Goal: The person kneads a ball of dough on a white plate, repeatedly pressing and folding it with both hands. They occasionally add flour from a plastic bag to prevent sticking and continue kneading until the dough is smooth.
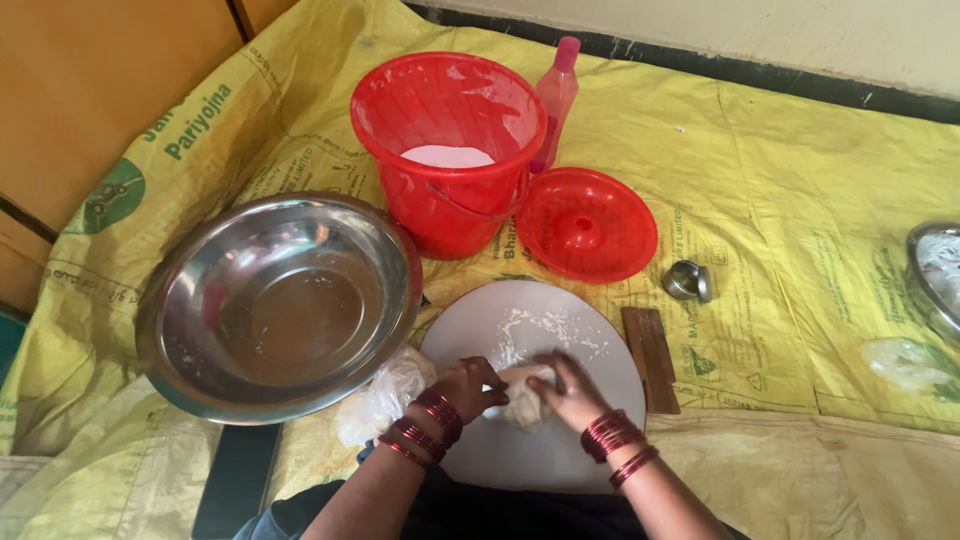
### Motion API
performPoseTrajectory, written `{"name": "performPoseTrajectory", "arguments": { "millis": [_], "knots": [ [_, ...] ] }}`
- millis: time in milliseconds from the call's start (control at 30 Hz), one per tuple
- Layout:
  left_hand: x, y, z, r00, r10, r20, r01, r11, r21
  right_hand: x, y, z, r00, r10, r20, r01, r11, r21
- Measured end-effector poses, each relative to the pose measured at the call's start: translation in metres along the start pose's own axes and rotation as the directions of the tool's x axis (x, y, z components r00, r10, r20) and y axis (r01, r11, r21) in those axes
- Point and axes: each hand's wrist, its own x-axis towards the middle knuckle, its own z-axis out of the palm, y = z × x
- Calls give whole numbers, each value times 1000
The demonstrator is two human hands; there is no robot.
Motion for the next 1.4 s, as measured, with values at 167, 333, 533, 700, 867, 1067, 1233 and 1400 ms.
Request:
{"name": "performPoseTrajectory", "arguments": {
  "millis": [167,333,533,700,867,1067,1233,1400],
  "knots": [
    [-9,-2,1,995,-10,102,5,999,48,-15,0,1,950,53,308,-58,998,8],
    [-5,-1,13,974,82,213,-71,996,-60,-15,-33,-4,887,158,434,-76,977,-200],
    [7,-21,38,987,-11,158,7,1000,24,-8,-35,0,935,-142,326,205,964,-168],
    [33,-28,46,986,-155,66,152,987,41,20,-7,14,969,-125,213,157,978,-140],
    [49,-17,35,940,-342,10,341,939,49,42,6,23,996,-51,74,67,971,-230],
    [57,-2,27,915,-398,-72,404,904,141,64,3,27,981,190,39,-161,911,-379],
    [62,-6,33,900,-416,-128,434,876,208,72,9,31,965,261,-18,-243,869,-431],
    [61,-17,45,907,-401,-131,420,887,193,63,22,39,974,221,-53,-220,853,-473]
  ]
}}
